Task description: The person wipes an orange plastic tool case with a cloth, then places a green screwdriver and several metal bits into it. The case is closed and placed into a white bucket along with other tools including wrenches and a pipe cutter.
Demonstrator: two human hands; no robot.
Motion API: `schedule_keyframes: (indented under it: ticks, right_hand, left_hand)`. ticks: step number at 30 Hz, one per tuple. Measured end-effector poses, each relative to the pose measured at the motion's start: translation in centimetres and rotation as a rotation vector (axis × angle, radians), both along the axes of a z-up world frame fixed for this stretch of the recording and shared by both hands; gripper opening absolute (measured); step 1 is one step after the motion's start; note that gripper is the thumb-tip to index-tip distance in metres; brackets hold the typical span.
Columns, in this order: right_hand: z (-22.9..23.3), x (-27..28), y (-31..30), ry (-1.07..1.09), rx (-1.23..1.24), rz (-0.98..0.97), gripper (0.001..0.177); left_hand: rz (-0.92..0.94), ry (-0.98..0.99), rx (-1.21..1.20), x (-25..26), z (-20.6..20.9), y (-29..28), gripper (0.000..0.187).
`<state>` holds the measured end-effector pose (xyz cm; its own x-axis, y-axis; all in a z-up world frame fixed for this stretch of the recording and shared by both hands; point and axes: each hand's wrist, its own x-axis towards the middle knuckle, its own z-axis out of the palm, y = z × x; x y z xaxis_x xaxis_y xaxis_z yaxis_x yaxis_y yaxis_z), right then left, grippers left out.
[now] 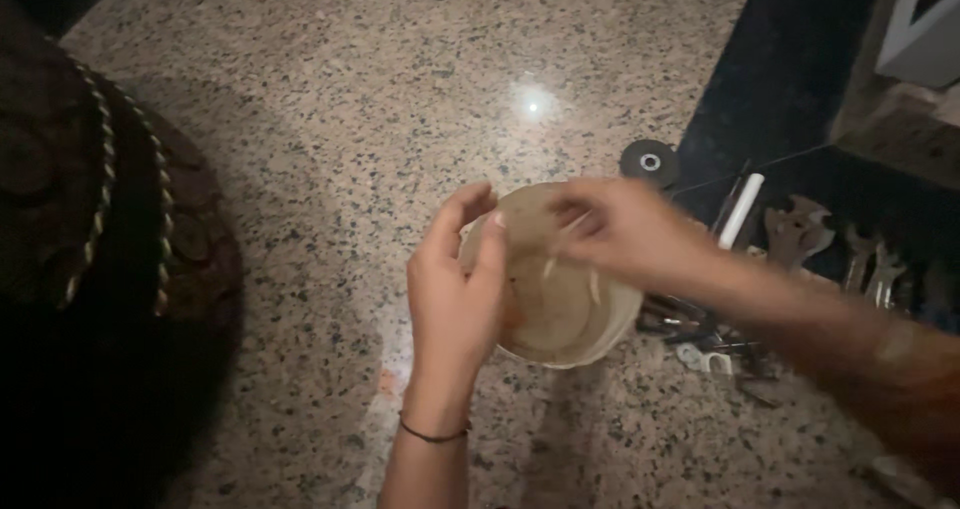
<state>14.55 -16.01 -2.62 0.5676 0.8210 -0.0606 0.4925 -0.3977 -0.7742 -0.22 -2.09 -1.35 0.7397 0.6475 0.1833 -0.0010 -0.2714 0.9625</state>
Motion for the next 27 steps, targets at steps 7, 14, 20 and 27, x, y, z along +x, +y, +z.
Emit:
schedule_keyframes:
  ticks: [7,14,20,27]
  right_hand:
    - [1.7,5.5,-12.4,-0.213,-0.294,-0.497,0.027]
    - [-8.3,10.3,-22.3,0.212,-0.076,-0.748,0.021]
    - [-15.7,12.9,-25.7,0.493,0.004,-0.8,0.018]
    - [-18.5,13.7,-24.9,0.565,0.085,-0.828,0.019]
  left_hand:
    - [-0.164,-0.176,0.002,1.5,1.3,-8.5,0.022]
    - [-0.346,0.062,-0.097,5.0,-2.9,-15.8,0.03]
    - [-0.314,0.175,0.031,10.3,-10.4,-19.2,0.024]
    - [-0.26,0.298,0.284,16.6,-17.7,-21.0,0.013]
